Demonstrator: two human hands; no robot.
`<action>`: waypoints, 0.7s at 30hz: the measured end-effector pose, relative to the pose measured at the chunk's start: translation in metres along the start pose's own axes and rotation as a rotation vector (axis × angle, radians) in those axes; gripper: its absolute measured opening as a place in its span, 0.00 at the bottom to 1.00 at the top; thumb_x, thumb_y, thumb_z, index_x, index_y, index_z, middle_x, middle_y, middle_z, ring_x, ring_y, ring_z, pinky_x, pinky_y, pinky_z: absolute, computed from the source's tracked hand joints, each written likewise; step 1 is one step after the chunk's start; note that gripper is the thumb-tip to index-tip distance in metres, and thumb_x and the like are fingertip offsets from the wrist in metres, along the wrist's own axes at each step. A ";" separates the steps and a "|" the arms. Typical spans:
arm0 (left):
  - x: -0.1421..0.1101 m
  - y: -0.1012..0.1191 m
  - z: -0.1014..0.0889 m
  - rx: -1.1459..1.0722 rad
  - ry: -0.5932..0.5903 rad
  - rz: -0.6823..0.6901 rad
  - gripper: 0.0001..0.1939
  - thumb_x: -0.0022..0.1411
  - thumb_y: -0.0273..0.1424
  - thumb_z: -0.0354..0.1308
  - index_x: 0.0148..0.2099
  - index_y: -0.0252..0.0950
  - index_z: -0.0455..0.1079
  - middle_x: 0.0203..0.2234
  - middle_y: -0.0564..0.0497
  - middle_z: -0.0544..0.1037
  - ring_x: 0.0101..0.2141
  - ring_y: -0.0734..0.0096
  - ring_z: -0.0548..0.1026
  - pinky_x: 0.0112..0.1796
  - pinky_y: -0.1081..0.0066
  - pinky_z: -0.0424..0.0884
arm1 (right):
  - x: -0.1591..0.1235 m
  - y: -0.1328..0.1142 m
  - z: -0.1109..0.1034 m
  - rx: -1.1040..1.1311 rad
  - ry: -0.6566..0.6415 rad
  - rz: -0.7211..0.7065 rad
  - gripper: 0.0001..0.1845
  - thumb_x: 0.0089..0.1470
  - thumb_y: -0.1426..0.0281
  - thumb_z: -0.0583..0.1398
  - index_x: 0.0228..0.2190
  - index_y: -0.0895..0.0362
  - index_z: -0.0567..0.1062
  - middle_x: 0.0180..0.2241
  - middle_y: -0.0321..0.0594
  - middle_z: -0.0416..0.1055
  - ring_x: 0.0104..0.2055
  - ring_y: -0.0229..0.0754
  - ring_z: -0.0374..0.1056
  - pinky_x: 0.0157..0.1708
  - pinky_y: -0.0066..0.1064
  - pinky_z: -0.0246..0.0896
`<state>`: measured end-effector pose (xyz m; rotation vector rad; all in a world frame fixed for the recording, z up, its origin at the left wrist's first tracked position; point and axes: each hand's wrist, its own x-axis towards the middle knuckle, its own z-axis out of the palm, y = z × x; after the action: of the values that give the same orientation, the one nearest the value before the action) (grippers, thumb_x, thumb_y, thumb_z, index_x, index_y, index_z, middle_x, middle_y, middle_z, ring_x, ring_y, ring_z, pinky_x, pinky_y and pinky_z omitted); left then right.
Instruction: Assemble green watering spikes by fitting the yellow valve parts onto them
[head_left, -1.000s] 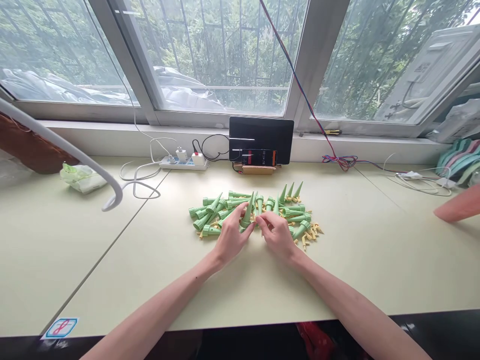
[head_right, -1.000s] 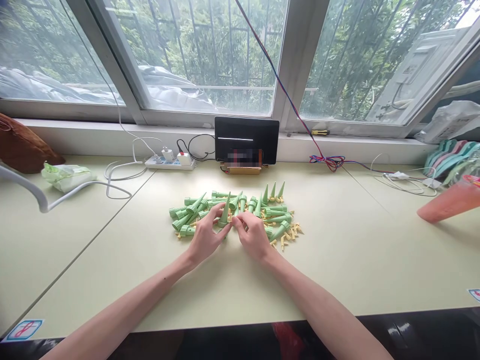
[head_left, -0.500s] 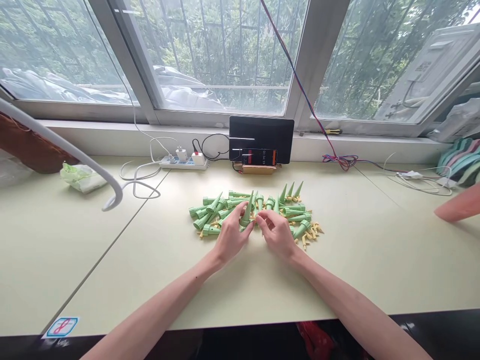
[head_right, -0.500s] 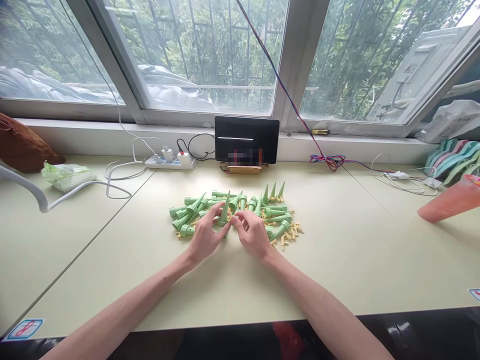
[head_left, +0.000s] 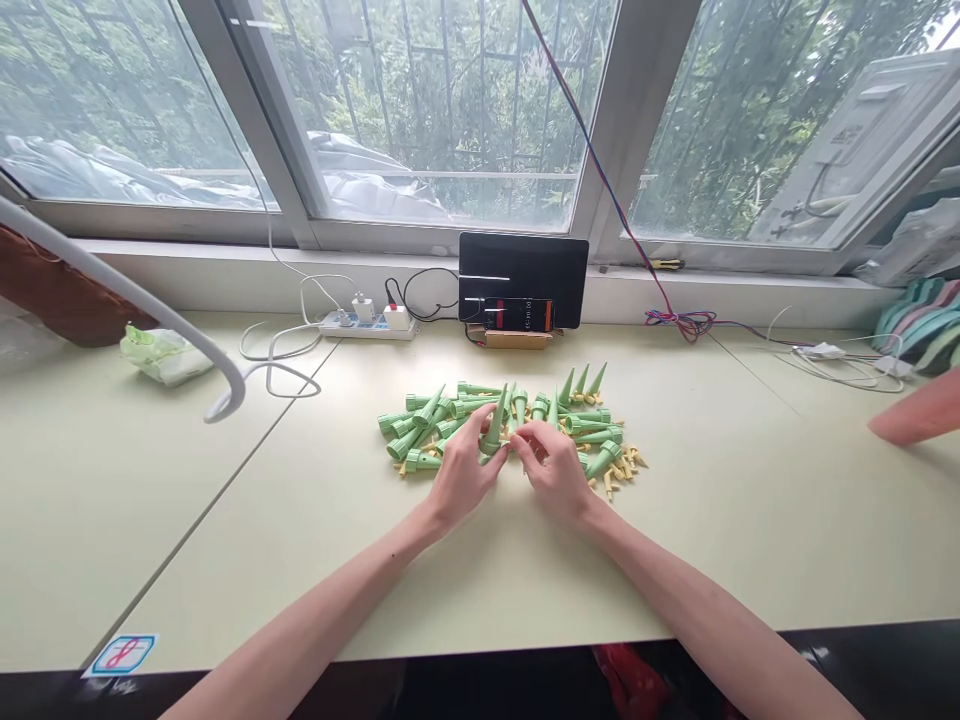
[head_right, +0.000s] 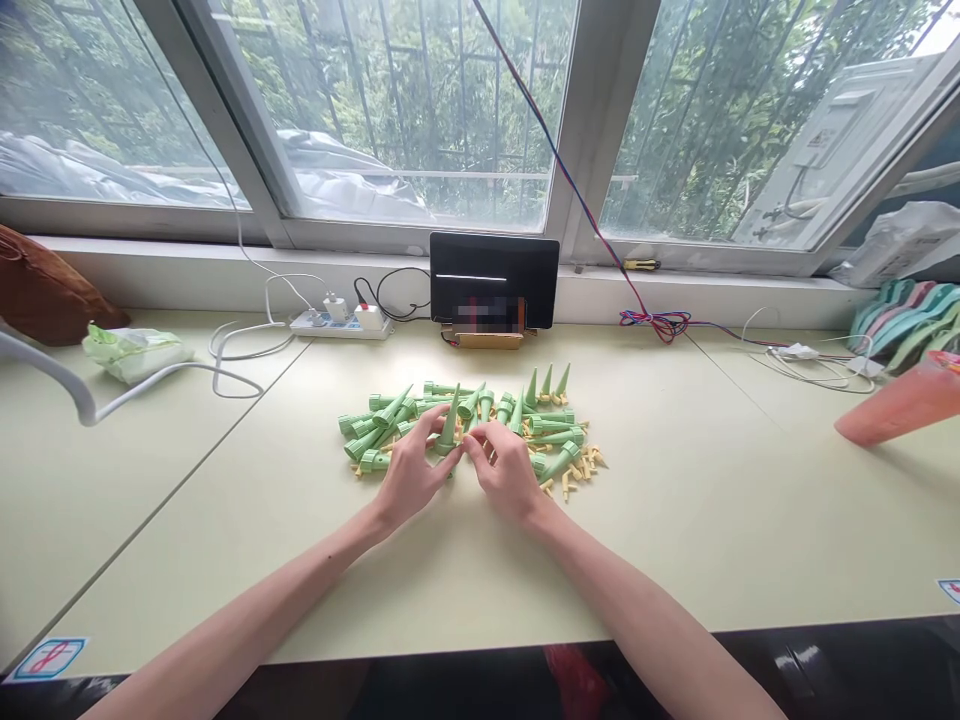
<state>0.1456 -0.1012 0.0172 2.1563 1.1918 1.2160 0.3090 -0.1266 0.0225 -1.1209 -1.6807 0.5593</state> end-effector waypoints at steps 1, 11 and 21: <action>0.000 0.000 0.000 -0.003 -0.003 0.003 0.25 0.63 0.31 0.58 0.61 0.40 0.59 0.39 0.49 0.75 0.40 0.65 0.76 0.43 0.63 0.74 | 0.000 0.001 0.000 -0.001 -0.002 0.006 0.12 0.64 0.64 0.55 0.32 0.57 0.72 0.29 0.38 0.70 0.26 0.37 0.63 0.27 0.28 0.60; -0.001 0.005 -0.001 -0.034 -0.040 0.053 0.27 0.62 0.33 0.59 0.62 0.40 0.57 0.41 0.48 0.75 0.40 0.66 0.76 0.43 0.64 0.75 | 0.001 0.007 0.002 -0.044 0.033 0.046 0.25 0.66 0.59 0.51 0.19 0.56 0.63 0.17 0.32 0.58 0.20 0.35 0.54 0.22 0.29 0.49; 0.000 0.002 0.001 -0.015 -0.003 0.026 0.26 0.63 0.32 0.58 0.62 0.40 0.57 0.41 0.47 0.75 0.42 0.65 0.75 0.43 0.63 0.75 | 0.001 0.001 0.000 0.014 0.045 0.069 0.16 0.65 0.59 0.54 0.33 0.57 0.73 0.26 0.37 0.70 0.23 0.36 0.63 0.24 0.28 0.58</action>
<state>0.1469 -0.1024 0.0181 2.1683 1.1527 1.2283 0.3092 -0.1256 0.0222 -1.1764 -1.6025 0.5844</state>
